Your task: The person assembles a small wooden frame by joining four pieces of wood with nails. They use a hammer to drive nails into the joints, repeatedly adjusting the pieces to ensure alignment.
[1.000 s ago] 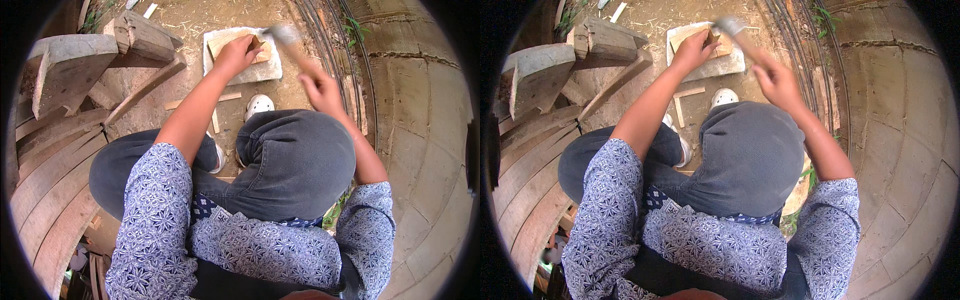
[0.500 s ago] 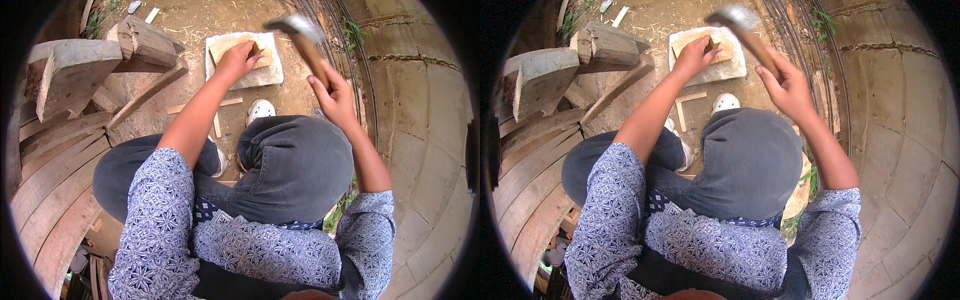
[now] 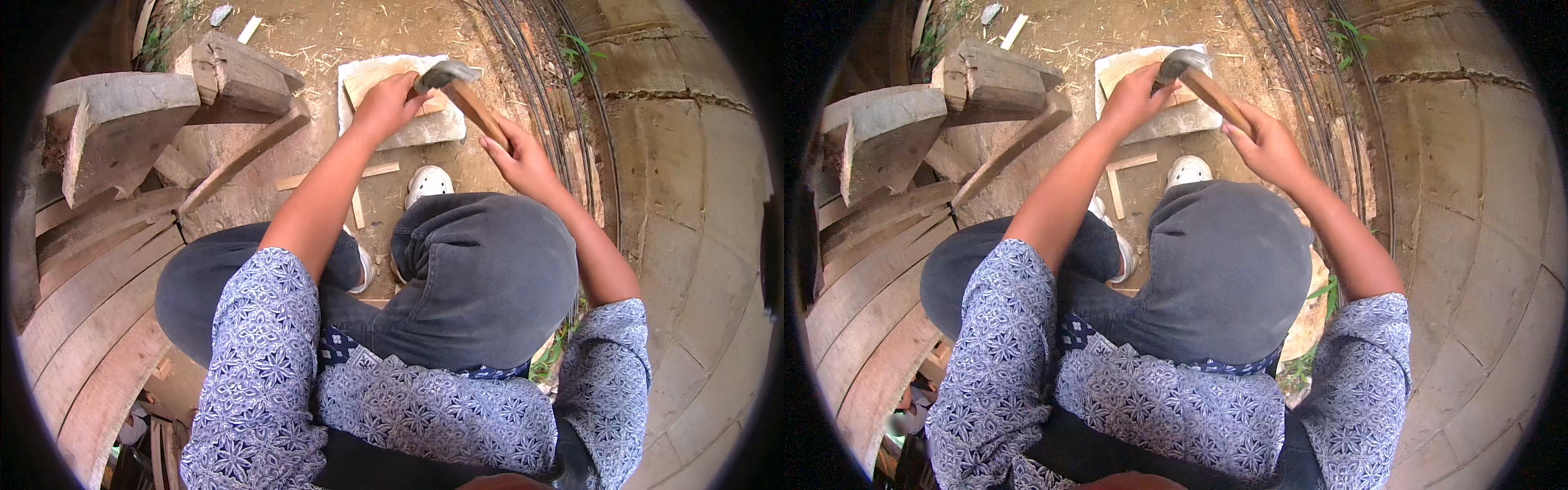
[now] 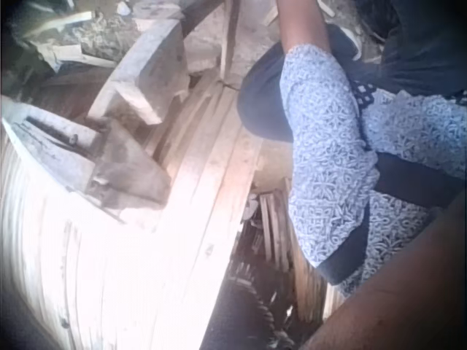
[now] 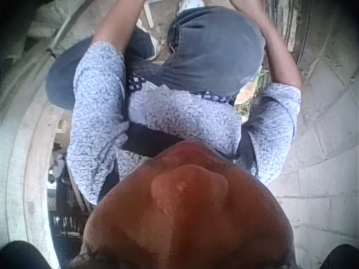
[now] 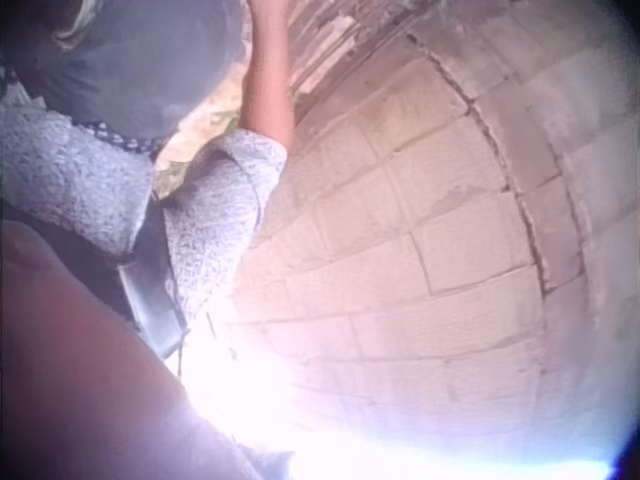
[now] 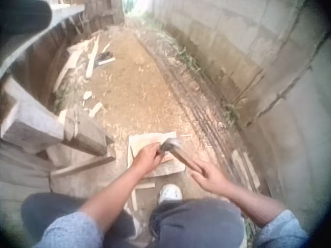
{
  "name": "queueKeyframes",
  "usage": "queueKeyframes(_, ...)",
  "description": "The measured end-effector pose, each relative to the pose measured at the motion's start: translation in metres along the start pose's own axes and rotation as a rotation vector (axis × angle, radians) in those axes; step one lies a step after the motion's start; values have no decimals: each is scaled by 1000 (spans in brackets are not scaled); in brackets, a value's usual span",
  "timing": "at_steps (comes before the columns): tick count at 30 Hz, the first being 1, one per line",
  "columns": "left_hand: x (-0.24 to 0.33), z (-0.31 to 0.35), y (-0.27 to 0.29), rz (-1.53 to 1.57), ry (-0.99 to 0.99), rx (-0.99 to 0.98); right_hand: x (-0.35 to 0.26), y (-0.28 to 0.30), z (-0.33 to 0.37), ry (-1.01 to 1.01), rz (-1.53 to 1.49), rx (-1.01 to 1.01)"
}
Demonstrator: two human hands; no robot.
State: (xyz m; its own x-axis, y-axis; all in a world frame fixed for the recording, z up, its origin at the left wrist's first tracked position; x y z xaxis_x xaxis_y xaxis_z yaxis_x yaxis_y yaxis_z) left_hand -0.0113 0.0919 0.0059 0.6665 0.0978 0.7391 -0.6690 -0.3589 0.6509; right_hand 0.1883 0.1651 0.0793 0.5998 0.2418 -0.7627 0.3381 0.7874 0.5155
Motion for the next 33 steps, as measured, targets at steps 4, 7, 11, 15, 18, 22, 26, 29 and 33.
queueKeyframes(4, -5, 4, 4, -23, 31, -35, -42, 19, 16, 170, -186, 178)
queueKeyframes(7, -1, -1, 2, -29, 23, -27, -27, 17, 16, 266, -63, 358)
queueKeyframes(11, -9, 4, 4, -42, 37, -26, -17, 16, 5, -105, 110, 77)
queueKeyframes(15, -7, -1, 0, -20, 71, -84, -32, 28, 18, 181, -140, 386)
queueKeyframes(18, -3, 1, -4, -19, 79, -105, -14, 22, 13, -28, 67, 122)
queueKeyframes(22, -8, 2, -1, -54, 96, -108, 11, 25, 22, -52, -93, 255)
queueKeyframes(26, -5, 0, 9, -170, 61, 18, 81, 8, 53, -301, -147, 401)
queueKeyframes(29, -3, 0, 7, -160, 175, -125, 151, -20, 80, -448, -121, 464)
queueKeyframes(33, 4, -2, 2, -161, 174, -136, 237, -50, 96, -475, 55, 484)
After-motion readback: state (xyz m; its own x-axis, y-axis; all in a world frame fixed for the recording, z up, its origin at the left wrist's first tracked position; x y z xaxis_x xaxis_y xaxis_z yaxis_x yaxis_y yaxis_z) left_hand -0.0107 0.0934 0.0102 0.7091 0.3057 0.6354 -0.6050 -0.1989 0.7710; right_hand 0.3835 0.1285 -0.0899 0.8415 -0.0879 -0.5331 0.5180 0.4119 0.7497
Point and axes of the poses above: each hand's wrist, its own z-axis away from the middle knuckle, its own y-axis out of the back of the hand, x = y × z, the point moved 8 cm from there along -z, towards the middle knuckle, and after that the axes turned 5 degrees about -y, right-handed, at the moved point
